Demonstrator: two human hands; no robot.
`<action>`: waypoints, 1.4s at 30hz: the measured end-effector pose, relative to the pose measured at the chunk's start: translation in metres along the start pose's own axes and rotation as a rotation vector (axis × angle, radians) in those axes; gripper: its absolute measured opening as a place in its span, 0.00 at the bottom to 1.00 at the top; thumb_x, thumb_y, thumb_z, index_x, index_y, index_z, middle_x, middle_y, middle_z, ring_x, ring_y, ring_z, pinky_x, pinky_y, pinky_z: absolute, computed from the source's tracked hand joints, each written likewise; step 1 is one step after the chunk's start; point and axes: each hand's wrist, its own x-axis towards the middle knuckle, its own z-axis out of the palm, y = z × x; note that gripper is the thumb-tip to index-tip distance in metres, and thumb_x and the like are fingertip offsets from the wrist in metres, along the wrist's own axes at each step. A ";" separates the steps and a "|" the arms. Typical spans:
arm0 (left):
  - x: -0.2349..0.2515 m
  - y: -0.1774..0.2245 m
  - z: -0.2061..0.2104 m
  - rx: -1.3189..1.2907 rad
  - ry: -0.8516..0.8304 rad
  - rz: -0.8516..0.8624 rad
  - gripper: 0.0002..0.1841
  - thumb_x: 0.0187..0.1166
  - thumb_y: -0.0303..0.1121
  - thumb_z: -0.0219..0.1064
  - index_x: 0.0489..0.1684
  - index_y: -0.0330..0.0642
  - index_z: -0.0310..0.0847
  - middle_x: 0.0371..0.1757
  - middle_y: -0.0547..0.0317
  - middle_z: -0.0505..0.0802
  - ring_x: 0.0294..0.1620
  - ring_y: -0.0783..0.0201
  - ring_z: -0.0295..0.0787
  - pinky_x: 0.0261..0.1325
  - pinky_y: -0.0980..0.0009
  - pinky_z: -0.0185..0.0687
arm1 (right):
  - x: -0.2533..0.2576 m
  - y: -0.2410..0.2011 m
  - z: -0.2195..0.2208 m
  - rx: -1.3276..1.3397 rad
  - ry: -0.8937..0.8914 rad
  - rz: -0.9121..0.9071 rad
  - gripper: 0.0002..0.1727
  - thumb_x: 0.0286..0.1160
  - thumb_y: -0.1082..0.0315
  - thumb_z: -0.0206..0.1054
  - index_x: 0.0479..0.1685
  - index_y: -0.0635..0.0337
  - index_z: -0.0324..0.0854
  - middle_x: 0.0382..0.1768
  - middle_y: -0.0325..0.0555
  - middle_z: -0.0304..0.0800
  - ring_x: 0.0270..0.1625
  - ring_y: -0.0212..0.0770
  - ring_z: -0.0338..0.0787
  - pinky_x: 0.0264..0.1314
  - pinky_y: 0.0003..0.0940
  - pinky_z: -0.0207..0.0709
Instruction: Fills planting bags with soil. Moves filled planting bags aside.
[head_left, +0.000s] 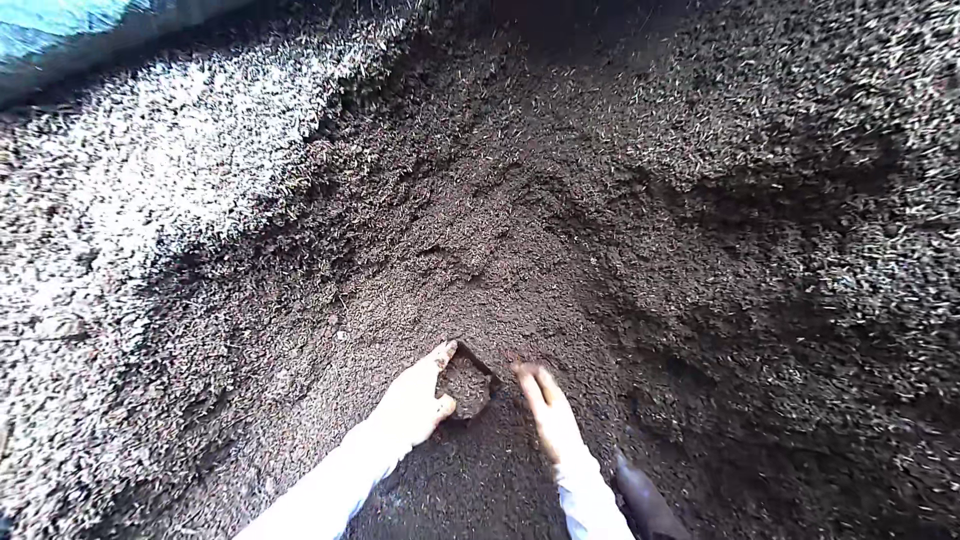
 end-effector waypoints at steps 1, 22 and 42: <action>0.004 -0.004 0.002 0.014 -0.009 -0.021 0.45 0.77 0.30 0.70 0.97 0.49 0.47 0.96 0.56 0.58 0.95 0.59 0.56 0.94 0.56 0.51 | -0.006 0.020 0.008 0.240 -0.033 0.214 0.30 0.96 0.52 0.43 0.79 0.69 0.70 0.71 0.58 0.83 0.69 0.48 0.86 0.70 0.45 0.81; 0.012 -0.030 0.010 -0.073 0.074 -0.166 0.28 0.81 0.26 0.60 0.84 0.51 0.75 0.75 0.53 0.87 0.65 0.56 0.89 0.71 0.53 0.79 | 0.059 0.109 0.094 1.682 0.399 0.393 0.43 0.78 0.20 0.34 0.81 0.38 0.63 0.74 0.43 0.78 0.77 0.49 0.78 0.69 0.66 0.75; 0.013 -0.013 0.020 -0.069 -0.065 -0.024 0.40 0.76 0.24 0.66 0.94 0.48 0.58 0.89 0.51 0.73 0.87 0.55 0.71 0.88 0.54 0.64 | 0.041 0.078 0.036 1.569 0.049 0.006 0.33 0.85 0.31 0.39 0.43 0.42 0.85 0.36 0.37 0.96 0.41 0.36 0.96 0.42 0.41 0.91</action>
